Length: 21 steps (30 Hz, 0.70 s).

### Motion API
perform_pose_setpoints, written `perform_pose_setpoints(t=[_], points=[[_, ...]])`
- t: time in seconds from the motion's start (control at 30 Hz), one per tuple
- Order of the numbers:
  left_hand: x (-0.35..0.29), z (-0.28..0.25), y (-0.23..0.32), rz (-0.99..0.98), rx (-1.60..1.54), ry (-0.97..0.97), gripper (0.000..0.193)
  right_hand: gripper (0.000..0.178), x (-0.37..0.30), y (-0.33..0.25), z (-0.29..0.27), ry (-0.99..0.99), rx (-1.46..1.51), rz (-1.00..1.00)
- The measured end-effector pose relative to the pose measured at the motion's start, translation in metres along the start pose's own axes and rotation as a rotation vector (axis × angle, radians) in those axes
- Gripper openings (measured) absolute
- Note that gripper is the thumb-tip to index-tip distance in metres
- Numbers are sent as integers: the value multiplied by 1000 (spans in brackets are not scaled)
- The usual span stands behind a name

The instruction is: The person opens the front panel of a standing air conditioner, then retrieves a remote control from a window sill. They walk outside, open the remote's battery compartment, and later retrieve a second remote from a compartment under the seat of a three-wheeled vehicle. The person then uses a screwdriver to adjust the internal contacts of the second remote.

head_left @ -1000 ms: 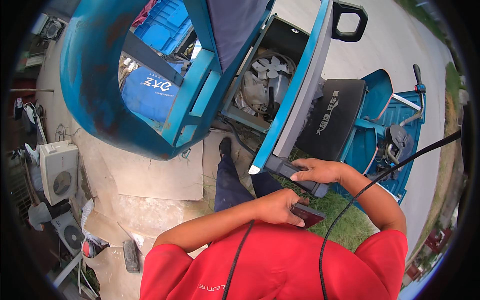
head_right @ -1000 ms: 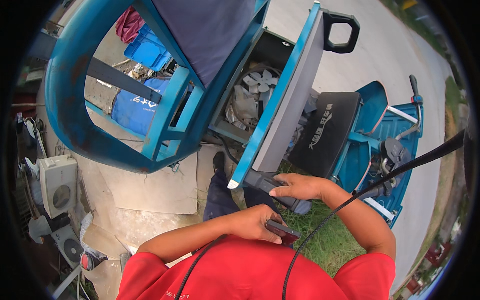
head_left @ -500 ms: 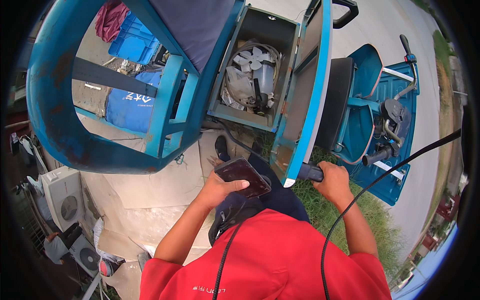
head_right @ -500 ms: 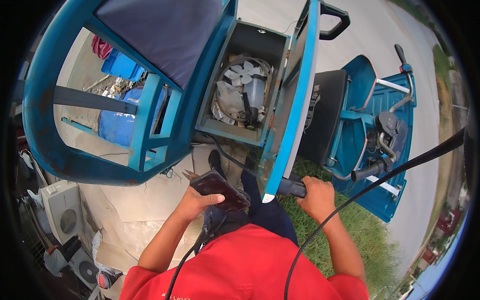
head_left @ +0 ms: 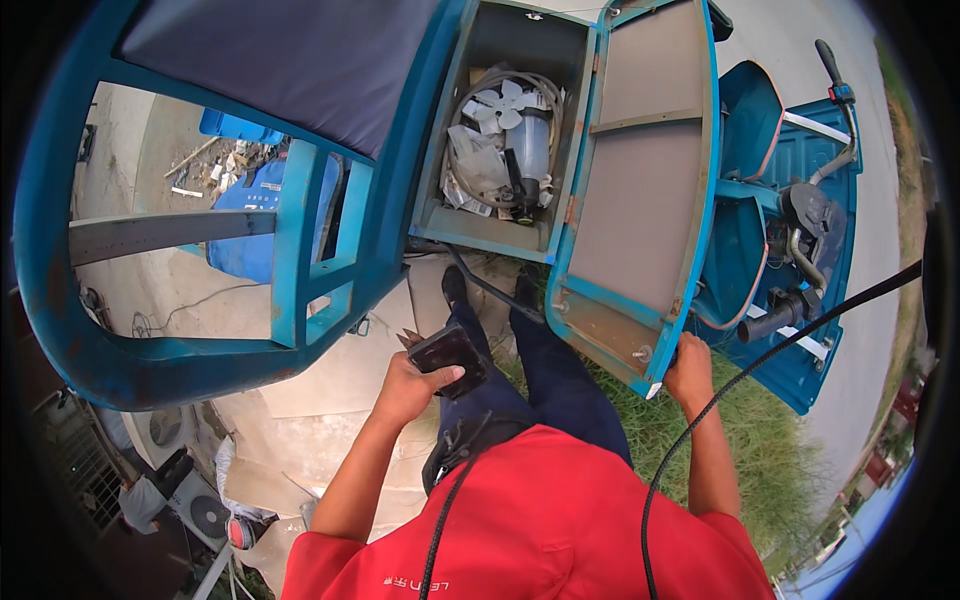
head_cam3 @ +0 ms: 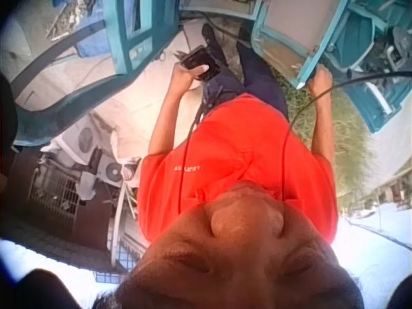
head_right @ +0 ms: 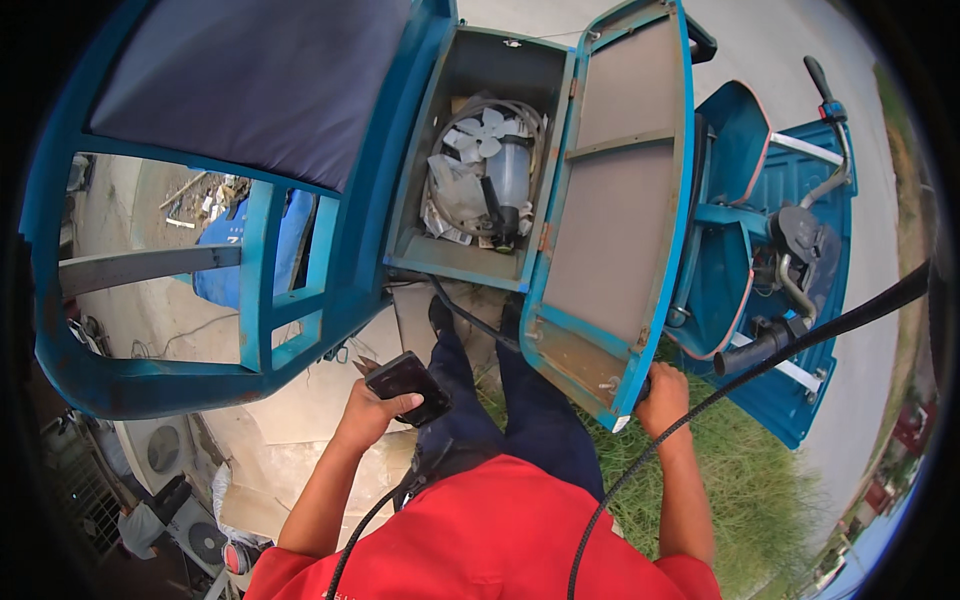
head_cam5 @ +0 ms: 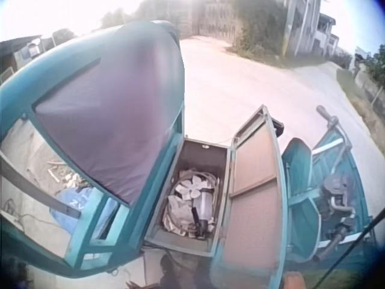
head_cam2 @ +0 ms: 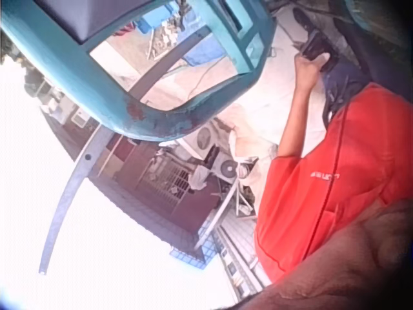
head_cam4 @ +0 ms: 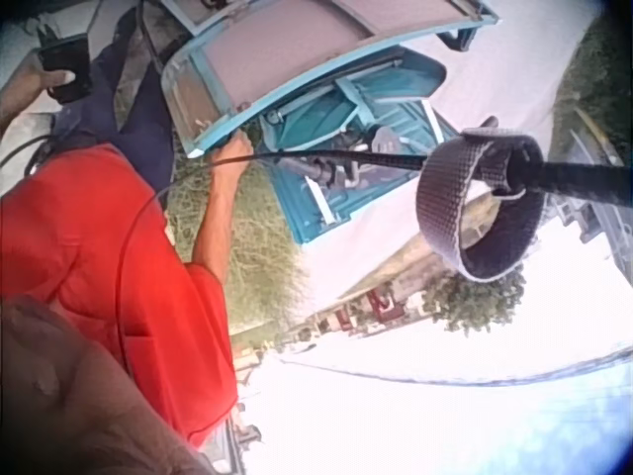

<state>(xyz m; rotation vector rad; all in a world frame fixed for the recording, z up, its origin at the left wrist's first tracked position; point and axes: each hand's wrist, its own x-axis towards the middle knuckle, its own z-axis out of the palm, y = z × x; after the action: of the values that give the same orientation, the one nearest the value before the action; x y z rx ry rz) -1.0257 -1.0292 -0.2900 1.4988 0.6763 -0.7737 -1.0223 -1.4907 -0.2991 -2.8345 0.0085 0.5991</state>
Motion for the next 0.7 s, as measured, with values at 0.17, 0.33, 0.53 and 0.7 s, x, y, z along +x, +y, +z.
perform_pose_setpoints(t=[0.17,0.33,0.53,0.7], points=[[4,0,-3,41,-16,-32,26,33,-19,-2,-7,36,60,-30],[8,0,-2,47,62,-7,23,75,-47,-18,-26,-19,-14,194],[11,-4,6,-29,164,8,25,56,-74,-61,-43,372,156,349],[9,-14,18,-43,293,80,28,31,-69,-119,-32,484,475,-131]])
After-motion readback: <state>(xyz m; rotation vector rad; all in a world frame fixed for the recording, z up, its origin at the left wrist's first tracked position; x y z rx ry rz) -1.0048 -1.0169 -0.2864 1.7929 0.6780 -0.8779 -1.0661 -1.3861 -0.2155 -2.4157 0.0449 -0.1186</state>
